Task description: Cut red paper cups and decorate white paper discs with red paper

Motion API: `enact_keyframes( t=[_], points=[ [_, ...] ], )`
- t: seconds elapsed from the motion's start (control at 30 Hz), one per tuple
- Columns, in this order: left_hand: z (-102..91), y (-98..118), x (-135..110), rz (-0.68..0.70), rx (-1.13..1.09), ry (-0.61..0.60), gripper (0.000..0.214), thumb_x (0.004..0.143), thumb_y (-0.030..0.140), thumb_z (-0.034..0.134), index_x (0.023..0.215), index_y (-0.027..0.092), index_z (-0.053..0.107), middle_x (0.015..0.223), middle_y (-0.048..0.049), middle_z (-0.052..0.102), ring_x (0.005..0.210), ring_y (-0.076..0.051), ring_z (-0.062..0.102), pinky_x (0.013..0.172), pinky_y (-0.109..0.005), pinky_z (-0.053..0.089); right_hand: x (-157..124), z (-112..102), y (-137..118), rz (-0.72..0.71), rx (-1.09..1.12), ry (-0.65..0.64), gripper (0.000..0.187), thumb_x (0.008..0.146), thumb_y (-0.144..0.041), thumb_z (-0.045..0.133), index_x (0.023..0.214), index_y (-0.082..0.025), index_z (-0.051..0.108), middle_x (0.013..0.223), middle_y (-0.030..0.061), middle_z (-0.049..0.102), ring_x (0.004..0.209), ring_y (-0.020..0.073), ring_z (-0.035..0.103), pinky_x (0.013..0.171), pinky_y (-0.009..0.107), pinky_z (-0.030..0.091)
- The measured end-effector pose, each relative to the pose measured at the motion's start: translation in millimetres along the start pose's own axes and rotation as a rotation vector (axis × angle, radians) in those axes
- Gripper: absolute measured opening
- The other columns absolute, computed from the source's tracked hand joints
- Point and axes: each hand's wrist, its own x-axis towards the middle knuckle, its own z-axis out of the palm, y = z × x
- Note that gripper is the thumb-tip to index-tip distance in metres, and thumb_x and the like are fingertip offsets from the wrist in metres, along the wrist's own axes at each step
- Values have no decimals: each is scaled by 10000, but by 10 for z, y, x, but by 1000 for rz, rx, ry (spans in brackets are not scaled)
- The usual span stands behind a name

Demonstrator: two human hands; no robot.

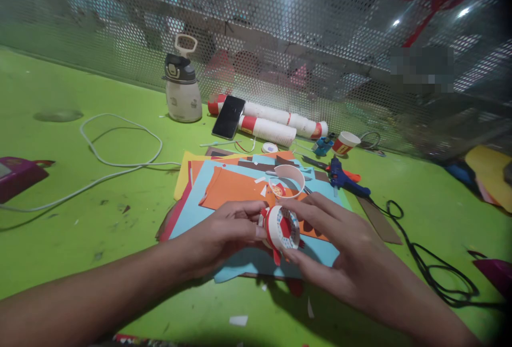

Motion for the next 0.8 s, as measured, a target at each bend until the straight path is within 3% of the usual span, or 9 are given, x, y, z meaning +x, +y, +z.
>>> enact_keyframes(
  t=[0.27,0.6,0.8],
  points=[
    [18,9,0,-6,56,5,278,791,55,577,1004,134,738,878,-66,717,792,-155,641,770,-274,521,29,5,8,48,55,-44,439,879,-250,617,1307,-234,516,1051,56,601,910,204,571,784,364,493],
    [1,11,0,-39,101,49,278,766,97,617,1009,135,746,856,-60,702,777,-156,624,768,-290,518,72,-7,-8,44,81,-86,237,901,-236,582,1138,-225,576,1026,53,604,871,191,563,765,350,492],
    [4,27,9,-57,147,58,231,759,128,612,944,133,749,831,-66,711,765,-162,611,759,-291,500,97,-13,12,108,132,-113,389,913,-308,586,1288,-205,562,1011,68,625,867,201,574,768,364,503]
  ],
)
